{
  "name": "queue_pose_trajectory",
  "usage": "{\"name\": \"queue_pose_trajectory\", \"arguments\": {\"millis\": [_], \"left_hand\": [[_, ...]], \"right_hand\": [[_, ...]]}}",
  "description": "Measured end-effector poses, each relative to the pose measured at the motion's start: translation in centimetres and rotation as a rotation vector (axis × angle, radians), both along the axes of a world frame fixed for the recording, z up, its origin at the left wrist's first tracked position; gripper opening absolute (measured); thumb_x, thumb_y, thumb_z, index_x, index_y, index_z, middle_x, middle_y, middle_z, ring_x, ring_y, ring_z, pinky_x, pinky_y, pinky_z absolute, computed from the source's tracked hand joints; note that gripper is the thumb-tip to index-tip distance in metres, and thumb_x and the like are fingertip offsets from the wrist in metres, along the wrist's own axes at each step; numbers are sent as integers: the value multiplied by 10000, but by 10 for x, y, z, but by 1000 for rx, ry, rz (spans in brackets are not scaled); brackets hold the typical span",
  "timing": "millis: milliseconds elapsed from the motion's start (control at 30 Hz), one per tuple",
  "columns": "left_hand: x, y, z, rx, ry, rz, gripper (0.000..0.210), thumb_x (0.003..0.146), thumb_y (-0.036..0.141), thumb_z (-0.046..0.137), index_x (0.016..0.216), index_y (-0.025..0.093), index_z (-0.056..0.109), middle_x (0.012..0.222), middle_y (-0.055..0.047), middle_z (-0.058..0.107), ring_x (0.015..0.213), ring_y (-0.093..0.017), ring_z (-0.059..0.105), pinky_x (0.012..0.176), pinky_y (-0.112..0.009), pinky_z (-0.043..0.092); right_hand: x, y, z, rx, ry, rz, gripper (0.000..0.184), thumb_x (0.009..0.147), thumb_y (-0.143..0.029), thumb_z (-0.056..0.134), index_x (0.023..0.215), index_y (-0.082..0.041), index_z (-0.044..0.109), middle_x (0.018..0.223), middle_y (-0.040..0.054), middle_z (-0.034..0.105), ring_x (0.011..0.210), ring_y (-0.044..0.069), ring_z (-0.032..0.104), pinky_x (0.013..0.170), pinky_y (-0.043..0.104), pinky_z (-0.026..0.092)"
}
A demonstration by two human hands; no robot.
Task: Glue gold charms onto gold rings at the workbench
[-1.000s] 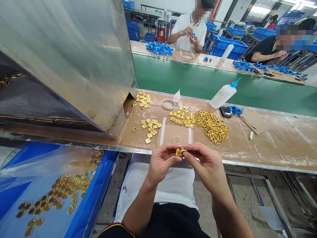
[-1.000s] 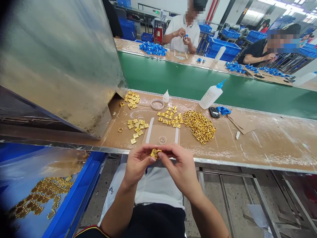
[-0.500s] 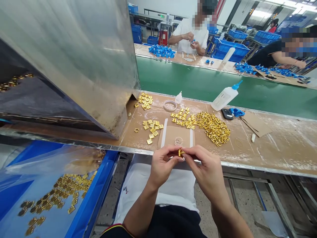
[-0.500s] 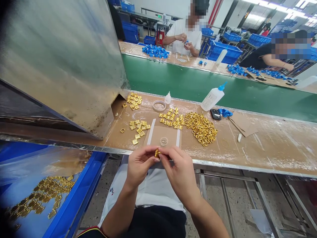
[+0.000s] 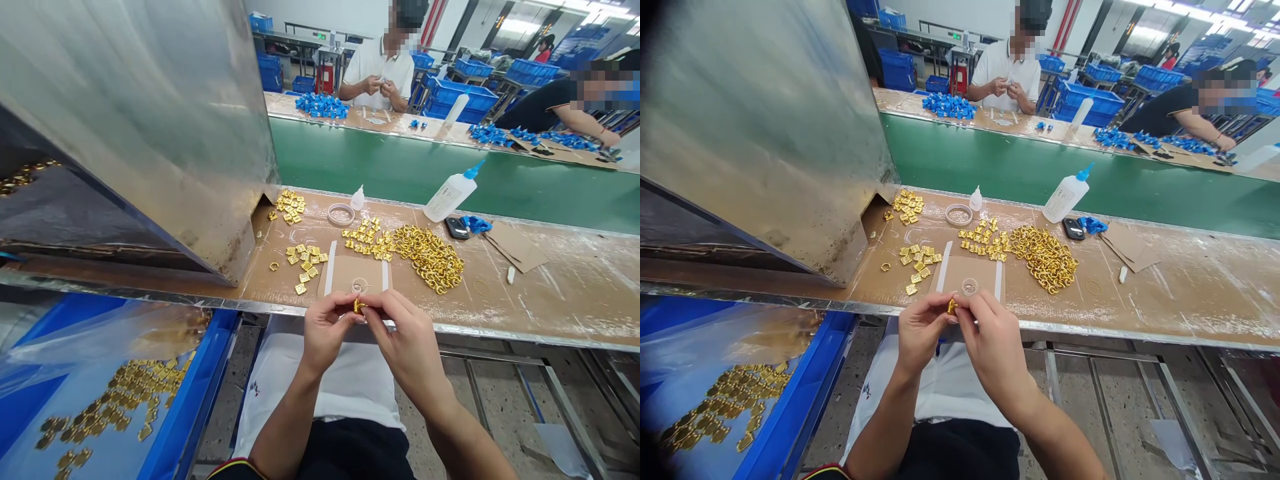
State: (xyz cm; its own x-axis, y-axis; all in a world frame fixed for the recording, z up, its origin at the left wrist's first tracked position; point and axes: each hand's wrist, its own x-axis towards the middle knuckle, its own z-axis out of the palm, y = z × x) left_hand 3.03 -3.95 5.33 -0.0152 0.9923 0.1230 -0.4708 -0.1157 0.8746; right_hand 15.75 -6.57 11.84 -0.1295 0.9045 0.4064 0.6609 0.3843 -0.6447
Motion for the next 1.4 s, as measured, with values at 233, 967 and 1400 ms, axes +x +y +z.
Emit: {"name": "queue_pose_trajectory", "arguments": {"millis": [233,967,1400], "left_hand": [[-6,1,4,-128,-115,-126,394,618,405,957,893,169,804,805,-80,801,772,-195,761,710,-261,609],[4,-22,20,-189,-211,-479,491,734,595,833,795,114,753,719,-52,681,681,-131,628,692,-241,540],[-10,-23,16,286,-31,-204,222,843,342,808,979,189,724,909,-62,735,823,-155,690,719,-223,546]], "right_hand": [[9,-7,4,-67,134,23,346,965,-200,640,1304,-256,604,1226,109,664,898,184,721,769,312,614],[15,-16,-36,306,282,92,140,966,-187,632,1013,-288,717,982,75,712,862,214,701,732,348,585],[5,-22,-26,478,138,32,100,953,-135,672,1006,-209,714,928,64,700,829,159,704,696,272,604]]}}
